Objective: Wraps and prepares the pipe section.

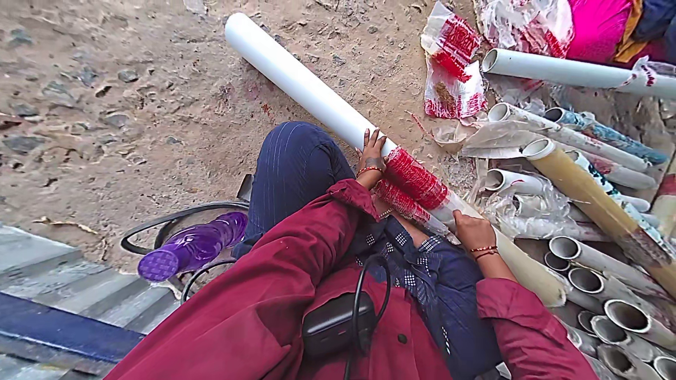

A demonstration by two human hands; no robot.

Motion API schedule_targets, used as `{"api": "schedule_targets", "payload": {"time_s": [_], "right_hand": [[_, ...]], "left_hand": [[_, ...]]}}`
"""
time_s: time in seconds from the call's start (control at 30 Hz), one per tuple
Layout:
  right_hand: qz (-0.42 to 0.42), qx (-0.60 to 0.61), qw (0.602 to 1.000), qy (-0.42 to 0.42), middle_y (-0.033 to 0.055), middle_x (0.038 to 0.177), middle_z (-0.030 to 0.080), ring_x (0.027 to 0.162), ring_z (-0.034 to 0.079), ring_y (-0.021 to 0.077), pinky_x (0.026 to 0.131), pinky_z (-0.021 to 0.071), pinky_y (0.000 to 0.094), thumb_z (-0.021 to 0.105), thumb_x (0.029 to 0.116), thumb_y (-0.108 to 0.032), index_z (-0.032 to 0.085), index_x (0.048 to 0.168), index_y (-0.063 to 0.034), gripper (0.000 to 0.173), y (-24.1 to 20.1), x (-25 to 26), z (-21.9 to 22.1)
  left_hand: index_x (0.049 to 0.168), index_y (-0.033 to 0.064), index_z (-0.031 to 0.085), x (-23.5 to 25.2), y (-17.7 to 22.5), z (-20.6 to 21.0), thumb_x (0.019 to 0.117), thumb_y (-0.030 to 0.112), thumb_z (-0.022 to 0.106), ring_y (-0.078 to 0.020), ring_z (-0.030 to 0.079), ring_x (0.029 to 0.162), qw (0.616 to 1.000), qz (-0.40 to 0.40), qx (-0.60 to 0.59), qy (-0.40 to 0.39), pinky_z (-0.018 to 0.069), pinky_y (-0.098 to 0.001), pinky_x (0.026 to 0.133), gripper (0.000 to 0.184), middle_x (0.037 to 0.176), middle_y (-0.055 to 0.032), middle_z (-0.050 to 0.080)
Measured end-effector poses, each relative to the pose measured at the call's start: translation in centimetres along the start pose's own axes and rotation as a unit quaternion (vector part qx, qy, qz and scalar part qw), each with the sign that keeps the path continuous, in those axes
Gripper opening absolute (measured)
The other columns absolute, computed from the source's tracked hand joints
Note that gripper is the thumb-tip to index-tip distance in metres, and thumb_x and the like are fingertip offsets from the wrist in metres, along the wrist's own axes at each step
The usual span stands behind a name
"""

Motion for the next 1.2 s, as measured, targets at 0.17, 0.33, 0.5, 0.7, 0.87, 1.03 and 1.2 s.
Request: {"api": "schedule_targets", "payload": {"time_s": [0.17, 0.33, 0.5, 0.7, 0.87, 1.03, 1.2], "right_hand": [[0.027, 0.0, 0.999, -0.03, 0.0303, 0.109, 0.071, 0.103, 0.07, 0.0491, 0.085, 0.0514, 0.0606, 0.046, 0.1048, -0.005, 0.059, 0.128, 0.0063, 0.029, 1.4, -1.1, 0.8], [0.044, 0.001, 0.997, -0.056, 0.0302, 0.11, 0.07, 0.106, 0.069, 0.0483, 0.087, 0.0513, 0.0592, 0.046, 0.1048, -0.005, 0.057, 0.129, 0.0069, 0.029, 1.7, -1.8, 0.9], [0.118, 0.197, 0.973, 0.012, 0.0307, 0.113, 0.071, 0.111, 0.067, 0.049, 0.093, 0.0468, 0.0646, 0.038, 0.1118, -0.02, 0.066, 0.126, 0.001, 0.038, 5.0, -1.4, 0.4], [0.256, 0.32, 0.879, 0.245, 0.0302, 0.125, 0.068, 0.121, 0.063, 0.047, 0.102, 0.045, 0.0607, 0.041, 0.1091, -0.01, 0.066, 0.127, 0.0069, 0.035, 6.0, 3.0, 1.9], [0.277, 0.379, 0.864, 0.182, 0.0282, 0.124, 0.069, 0.122, 0.064, 0.044, 0.105, 0.0434, 0.0577, 0.038, 0.1112, -0.015, 0.064, 0.13, 0.0038, 0.037, 3.1, 5.9, 3.1], [0.249, 0.416, 0.849, 0.212, 0.0308, 0.114, 0.069, 0.114, 0.066, 0.0462, 0.099, 0.0451, 0.0607, 0.041, 0.1103, -0.014, 0.063, 0.122, 0.0067, 0.032, 3.6, 6.2, 4.5], [0.24, 0.433, 0.821, 0.286, 0.0313, 0.104, 0.071, 0.103, 0.069, 0.0487, 0.09, 0.0485, 0.0626, 0.043, 0.1094, -0.013, 0.065, 0.114, 0.0091, 0.031, 3.3, 7.2, 6.0]], "left_hand": [[0.153, 0.0059, 0.046, 0.1, 0.1, -0.1, 0.0955, 0.003, 0.068, -0.0373, 0.002, 0.16, 1.0, -0.002, 0.009, -0.005, 0.0128, -0.071, 0.12, 0.061, 0.172, -0.0101, 0.017], [0.15, 0.0028, 0.048, 0.2, -0.4, 0.2, 0.0942, 0.002, 0.068, -0.0399, 0.004, 0.159, 1.0, 0.014, -0.003, 0.011, 0.0129, -0.0717, 0.12, 0.06, 0.171, -0.0138, 0.02], [0.15, 0.0019, 0.048, 0.0, 0.3, 0.0, 0.0946, 0.001, 0.068, -0.0416, 0.004, 0.159, 1.0, 0.016, 0.017, 0.012, 0.0136, -0.0731, 0.118, 0.059, 0.17, -0.0173, 0.02], [0.147, 0.0104, 0.056, -1.2, 1.0, 0.6, 0.1025, 0.006, 0.055, -0.047, 0.007, 0.157, 0.991, 0.042, 0.129, -0.007, 0.0094, -0.0811, 0.113, 0.045, 0.166, -0.0084, 0.035], [0.148, 0.008, 0.054, -1.8, 1.5, 0.5, 0.1053, 0.011, 0.052, -0.0475, 0.011, 0.157, 0.978, 0.047, 0.205, -0.013, 0.0086, -0.077, 0.116, 0.043, 0.166, -0.012, 0.035], [0.122, -0.0039, 0.068, -2.0, 0.7, 0.8, 0.0977, 0.009, 0.064, -0.0428, 0.049, 0.14, 0.966, 0.162, 0.174, 0.101, 0.0288, -0.0619, 0.12, 0.028, 0.135, -0.0231, 0.065], [0.115, -0.0079, 0.07, -3.0, 1.6, 1.3, 0.0962, 0.006, 0.066, -0.0431, 0.063, 0.12, 0.963, 0.158, 0.202, 0.079, 0.0455, -0.0538, 0.108, 0.024, 0.118, -0.026, 0.07]]}}
Point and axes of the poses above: each hand's wrist, its own x-axis towards the middle knuckle, its own z-axis out of the palm, y = z × x, the point moved 1 cm from there along x, towards the middle knuckle
